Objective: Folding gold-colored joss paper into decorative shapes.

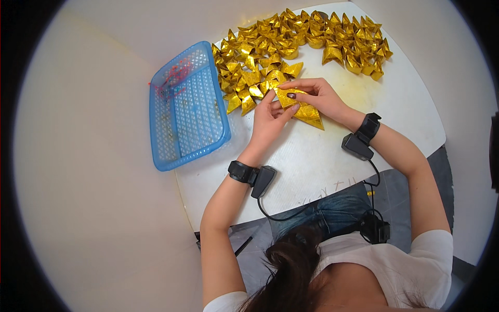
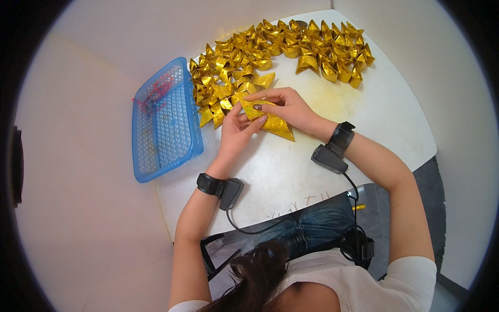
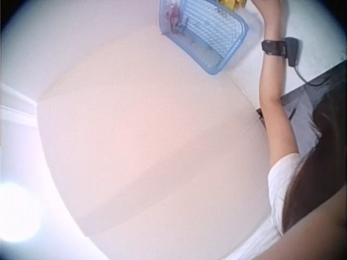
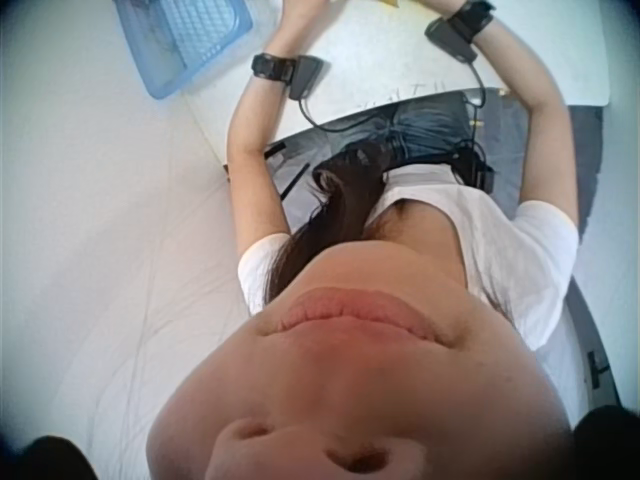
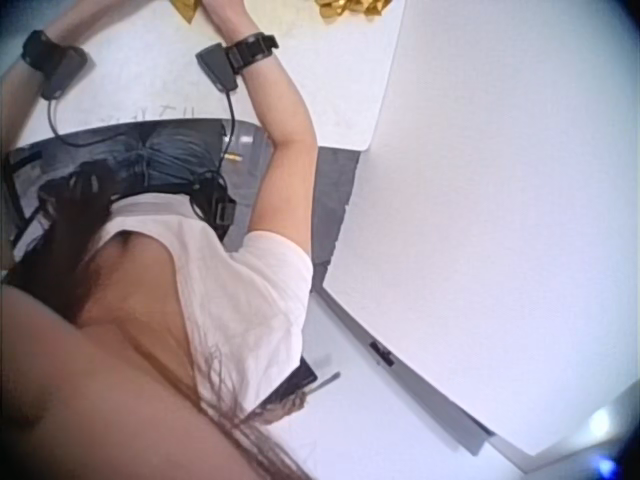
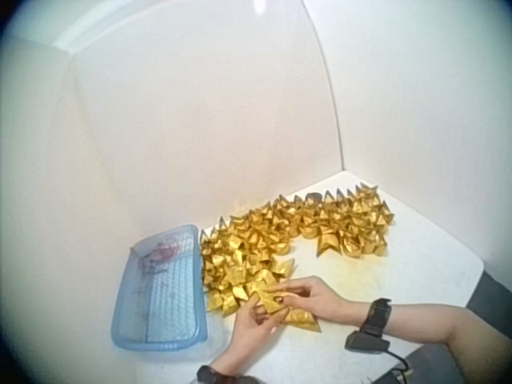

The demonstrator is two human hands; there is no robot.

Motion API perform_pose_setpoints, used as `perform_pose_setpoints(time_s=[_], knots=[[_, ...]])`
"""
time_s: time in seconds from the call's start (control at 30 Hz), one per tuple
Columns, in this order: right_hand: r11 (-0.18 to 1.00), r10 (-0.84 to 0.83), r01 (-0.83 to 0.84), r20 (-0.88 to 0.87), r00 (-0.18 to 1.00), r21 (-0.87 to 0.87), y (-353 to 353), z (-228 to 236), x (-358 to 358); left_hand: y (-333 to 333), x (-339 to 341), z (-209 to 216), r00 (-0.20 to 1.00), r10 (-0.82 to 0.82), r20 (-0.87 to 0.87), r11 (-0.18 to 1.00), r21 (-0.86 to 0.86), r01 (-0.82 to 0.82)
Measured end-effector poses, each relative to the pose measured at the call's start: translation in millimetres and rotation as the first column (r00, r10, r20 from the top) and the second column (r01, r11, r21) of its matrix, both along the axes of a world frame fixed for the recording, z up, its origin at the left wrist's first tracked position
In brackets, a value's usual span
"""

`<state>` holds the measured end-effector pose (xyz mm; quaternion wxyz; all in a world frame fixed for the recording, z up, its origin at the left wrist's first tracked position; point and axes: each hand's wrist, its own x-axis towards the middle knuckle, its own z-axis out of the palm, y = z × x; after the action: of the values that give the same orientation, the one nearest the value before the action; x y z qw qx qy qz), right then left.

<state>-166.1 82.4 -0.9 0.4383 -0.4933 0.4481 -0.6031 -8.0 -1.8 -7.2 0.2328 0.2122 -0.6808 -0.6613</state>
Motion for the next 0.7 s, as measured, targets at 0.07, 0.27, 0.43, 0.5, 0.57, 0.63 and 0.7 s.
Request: perform_pose_setpoints(time_s=[0.07,0.27,0.43,0.5,0.57,0.63,0.7], knots=[[1.000,-0.006,0.008,-0.073,0.997,0.023,-0.8,-2.2,-3.0,-0.3,-1.5,-1.4,1.000,-0.003,0.021,1.000,-0.007,0.003],[1.000,-0.007,0.006,-0.079,0.997,-0.011,-0.8,-2.3,-2.6,-1.1,-3.3,-4.5,1.000,0.011,0.023,1.000,-0.018,-0.010],[1.000,-0.008,0.007,-0.071,0.997,-0.008,-0.7,-3.8,-2.6,-2.6,-2.1,-6.3,0.999,-0.004,0.033,1.000,-0.002,0.004],[1.000,-0.013,0.012,-0.078,0.997,-0.003,-0.4,-4.0,-2.9,0.6,-2.8,-3.0,1.000,-0.004,0.017,1.000,0.015,0.004],[1.000,-0.017,0.017,-0.076,0.997,-0.011,0.1,-4.4,-2.4,2.0,-3.1,-1.7,1.000,-0.006,0.000,0.999,0.033,0.006],[1.000,-0.020,0.019,-0.079,0.997,-0.013,-0.1,-4.6,-2.3,1.0,-2.3,-2.2,1.000,-0.006,0.020,1.000,0.005,0.006],[1.000,-0.023,0.022,-0.081,0.996,-0.015,-0.3,-5.2,-2.5,0.5,-2.0,-2.5,1.000,-0.008,0.019,1.000,0.005,0.008]])
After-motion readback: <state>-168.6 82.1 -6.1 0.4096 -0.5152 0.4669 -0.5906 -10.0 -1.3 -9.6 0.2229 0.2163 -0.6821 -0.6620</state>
